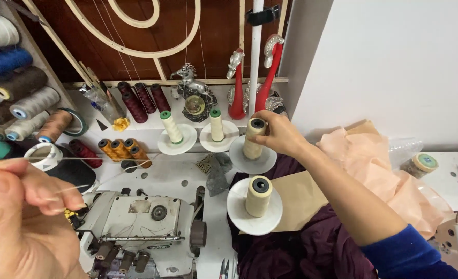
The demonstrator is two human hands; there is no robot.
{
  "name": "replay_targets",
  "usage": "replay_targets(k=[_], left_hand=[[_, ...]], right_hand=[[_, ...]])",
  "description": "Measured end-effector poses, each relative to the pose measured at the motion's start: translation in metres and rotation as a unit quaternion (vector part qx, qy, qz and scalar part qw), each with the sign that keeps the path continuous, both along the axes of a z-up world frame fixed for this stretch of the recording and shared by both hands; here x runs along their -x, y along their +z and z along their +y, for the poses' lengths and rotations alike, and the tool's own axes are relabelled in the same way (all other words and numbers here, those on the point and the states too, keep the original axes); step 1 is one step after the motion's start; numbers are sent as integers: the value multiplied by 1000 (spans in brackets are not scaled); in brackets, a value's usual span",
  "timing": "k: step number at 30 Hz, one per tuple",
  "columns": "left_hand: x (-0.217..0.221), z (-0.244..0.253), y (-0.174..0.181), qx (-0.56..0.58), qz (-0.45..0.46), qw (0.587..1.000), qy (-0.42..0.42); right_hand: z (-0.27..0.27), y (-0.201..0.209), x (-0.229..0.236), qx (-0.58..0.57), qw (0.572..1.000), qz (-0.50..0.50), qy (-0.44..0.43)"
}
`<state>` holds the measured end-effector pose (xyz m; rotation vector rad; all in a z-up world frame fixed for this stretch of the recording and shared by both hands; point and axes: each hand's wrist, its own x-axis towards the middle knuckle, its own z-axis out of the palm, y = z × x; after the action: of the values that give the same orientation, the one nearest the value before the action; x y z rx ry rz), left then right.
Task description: Threading an industrial overlock sewing machine by guiding multiple threads through tension disks, guides, and needles.
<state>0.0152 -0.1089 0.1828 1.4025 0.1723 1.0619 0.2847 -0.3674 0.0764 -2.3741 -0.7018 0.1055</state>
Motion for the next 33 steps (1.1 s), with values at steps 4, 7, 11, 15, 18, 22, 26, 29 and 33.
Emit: replay_targets(k=[4,7,11,15,18,22,26,29,33], left_hand=[[-1,-20,11,-46,-4,999,19],[-9,-31,13,-43,-51,998,-18],[-13,-40,18,-56,-62,996,-32],[-14,-49,22,-53,-23,998,-6],[-15,-50,22,-55,-21,998,-18],[-16,-53,24,-41,-27,998,-33],[-16,-53,23,-35,-20,999,-36],[-19,-56,25,-37,-1,999,-27],[-26,-62,30,-44,38,997,-49]], right_hand=[[3,6,4,24,1000,5,5],[2,3,0,0,1000,-7,12],[0,0,-2,-6,1000,-2,16],[-1,-4,-3,-19,1000,-5,1],[1,-2,2,-13,1000,-11,9],[2,3,7,-5,1000,0,11],[-1,-1,4,-13,1000,-8,8],[-1,-3,7,3,1000,13,-8],[-9,-18,-4,3,1000,-5,5]])
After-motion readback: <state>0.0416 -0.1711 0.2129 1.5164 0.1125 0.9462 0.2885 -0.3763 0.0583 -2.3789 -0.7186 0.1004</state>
